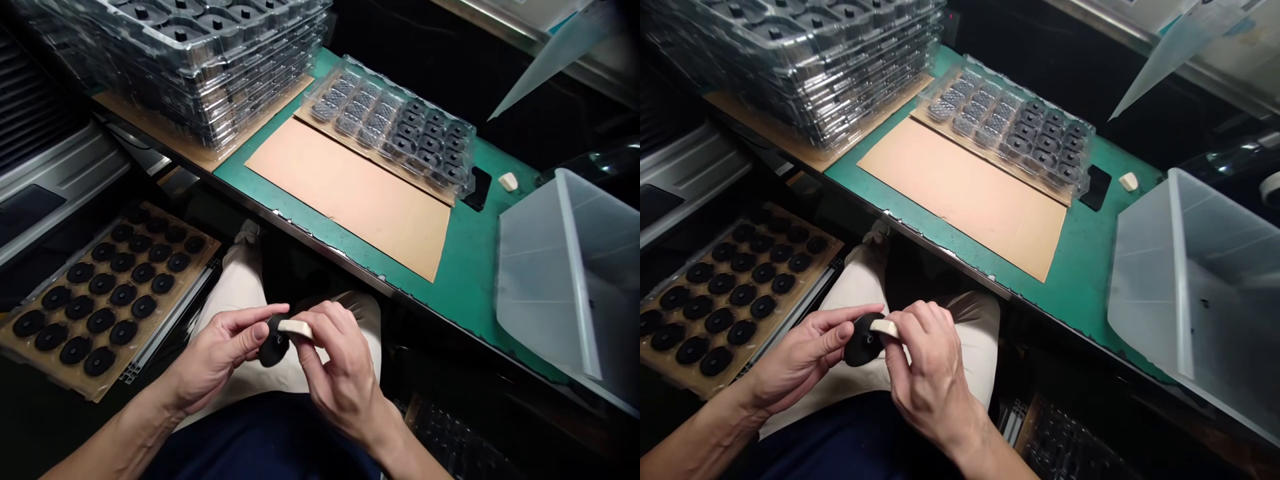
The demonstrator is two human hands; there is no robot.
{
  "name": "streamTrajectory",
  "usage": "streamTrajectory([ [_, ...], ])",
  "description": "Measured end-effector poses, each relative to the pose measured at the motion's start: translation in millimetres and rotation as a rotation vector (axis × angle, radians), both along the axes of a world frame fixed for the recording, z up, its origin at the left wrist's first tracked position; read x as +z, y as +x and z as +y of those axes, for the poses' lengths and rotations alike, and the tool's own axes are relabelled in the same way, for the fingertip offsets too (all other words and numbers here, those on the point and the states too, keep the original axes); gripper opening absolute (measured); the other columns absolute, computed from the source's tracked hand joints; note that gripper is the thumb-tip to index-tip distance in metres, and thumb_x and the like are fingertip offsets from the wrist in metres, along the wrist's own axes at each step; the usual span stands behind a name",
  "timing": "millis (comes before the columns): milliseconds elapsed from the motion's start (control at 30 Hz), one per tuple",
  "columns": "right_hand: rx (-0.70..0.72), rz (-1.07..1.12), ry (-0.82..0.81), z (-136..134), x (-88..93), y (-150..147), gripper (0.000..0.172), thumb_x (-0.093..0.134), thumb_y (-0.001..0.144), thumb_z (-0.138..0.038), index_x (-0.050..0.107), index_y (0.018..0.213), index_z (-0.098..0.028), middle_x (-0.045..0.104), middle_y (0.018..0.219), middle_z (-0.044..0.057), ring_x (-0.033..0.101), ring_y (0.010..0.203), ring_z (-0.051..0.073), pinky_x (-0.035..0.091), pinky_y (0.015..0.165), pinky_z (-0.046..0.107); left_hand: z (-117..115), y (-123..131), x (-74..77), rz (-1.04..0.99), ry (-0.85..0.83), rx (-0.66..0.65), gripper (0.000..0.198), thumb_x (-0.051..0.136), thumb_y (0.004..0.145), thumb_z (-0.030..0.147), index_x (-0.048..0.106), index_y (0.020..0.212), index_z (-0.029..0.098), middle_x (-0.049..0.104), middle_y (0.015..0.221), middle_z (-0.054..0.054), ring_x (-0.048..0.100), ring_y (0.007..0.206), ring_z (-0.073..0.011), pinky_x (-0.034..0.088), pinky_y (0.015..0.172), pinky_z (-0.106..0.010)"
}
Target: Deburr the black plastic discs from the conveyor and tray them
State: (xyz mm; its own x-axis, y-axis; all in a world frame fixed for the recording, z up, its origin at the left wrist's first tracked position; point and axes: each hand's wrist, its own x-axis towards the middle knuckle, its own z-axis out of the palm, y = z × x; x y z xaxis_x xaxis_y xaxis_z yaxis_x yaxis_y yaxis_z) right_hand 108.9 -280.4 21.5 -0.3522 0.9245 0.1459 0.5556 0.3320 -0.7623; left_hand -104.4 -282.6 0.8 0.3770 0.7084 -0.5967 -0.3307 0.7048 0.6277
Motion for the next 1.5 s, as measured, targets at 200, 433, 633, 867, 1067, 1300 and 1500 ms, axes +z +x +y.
streamTrajectory([
  [200, 0.275, -0.027, 0.185, 5, 6.4, 4, 0.025, 0.047, 0.108, -0.017, 0.067, 0.121, -0.020, 0.061, 0.105, 0.008, 0.054, 0.091, 0.022, 0.041, 0.084, 0.039, -5, 7, -2.0, -0.206, -0.156, -0.109, 0.041, 0.061, 0.099, 0.049, 0.080, 0.113, 0.015, 0.070, 0.083, -0.008, 0.064, 0.071, -0.0164, 0.060, 0.067, -0.032],
  [433, -0.068, 0.010, -0.113, 2, -2.6, -4, 0.021, 0.054, 0.104, -0.027, 0.065, 0.089, -0.017, 0.054, 0.076, 0.002, 0.048, 0.071, 0.017, 0.037, 0.068, 0.032, -3, 10, -7.1, -0.170, -0.023, 0.241, 0.045, 0.083, 0.086, 0.026, 0.073, 0.130, 0.029, 0.073, 0.120, -0.005, 0.066, 0.109, -0.0142, 0.054, 0.096, -0.020],
  [633, -0.096, 0.349, -0.596, 1, 12.6, -15, 0.026, 0.055, 0.106, -0.040, 0.065, 0.095, -0.019, 0.058, 0.082, 0.000, 0.050, 0.072, 0.014, 0.038, 0.062, 0.025, -7, 14, -11.7, 0.042, 0.349, 0.233, 0.055, 0.088, 0.076, 0.012, 0.076, 0.125, 0.033, 0.064, 0.136, -0.004, 0.061, 0.123, -0.0200, 0.054, 0.100, -0.022],
  [867, -0.055, 0.030, -0.154, 6, 21.0, -8, 0.028, 0.054, 0.102, -0.025, 0.046, 0.076, -0.019, 0.044, 0.071, -0.003, 0.040, 0.063, 0.013, 0.029, 0.064, 0.030, -7, 10, -1.5, 0.009, 0.385, 0.283, 0.058, 0.086, 0.077, 0.009, 0.073, 0.129, 0.031, 0.071, 0.128, -0.005, 0.067, 0.116, -0.0173, 0.055, 0.100, -0.021],
  [1067, -0.028, -0.185, 0.067, 5, 12.9, -4, 0.016, 0.051, 0.104, -0.019, 0.061, 0.091, -0.018, 0.054, 0.081, 0.002, 0.045, 0.074, 0.018, 0.031, 0.075, 0.036, -9, 4, 2.0, -0.053, 0.241, 0.223, 0.056, 0.086, 0.079, 0.014, 0.072, 0.132, 0.029, 0.076, 0.125, -0.006, 0.067, 0.117, -0.0182, 0.053, 0.102, -0.021],
  [1300, 0.122, -0.198, 0.116, 7, 14.7, 0, 0.014, 0.051, 0.103, -0.018, 0.064, 0.106, -0.015, 0.060, 0.091, 0.007, 0.048, 0.080, 0.021, 0.036, 0.079, 0.039, -11, -7, 4.4, -0.107, 0.118, 0.063, 0.054, 0.086, 0.081, 0.025, 0.072, 0.133, 0.026, 0.074, 0.131, -0.010, 0.066, 0.121, -0.0251, 0.051, 0.106, -0.032],
  [1500, 0.274, 0.026, 0.095, 17, 16.6, 6, 0.024, 0.050, 0.104, -0.014, 0.065, 0.123, -0.020, 0.064, 0.106, 0.008, 0.058, 0.089, 0.021, 0.045, 0.080, 0.037, -18, 3, 0.9, -0.312, 0.075, -0.038, 0.060, 0.085, 0.082, 0.031, 0.068, 0.139, 0.024, 0.068, 0.139, -0.012, 0.061, 0.129, -0.0283, 0.047, 0.110, -0.034],
])
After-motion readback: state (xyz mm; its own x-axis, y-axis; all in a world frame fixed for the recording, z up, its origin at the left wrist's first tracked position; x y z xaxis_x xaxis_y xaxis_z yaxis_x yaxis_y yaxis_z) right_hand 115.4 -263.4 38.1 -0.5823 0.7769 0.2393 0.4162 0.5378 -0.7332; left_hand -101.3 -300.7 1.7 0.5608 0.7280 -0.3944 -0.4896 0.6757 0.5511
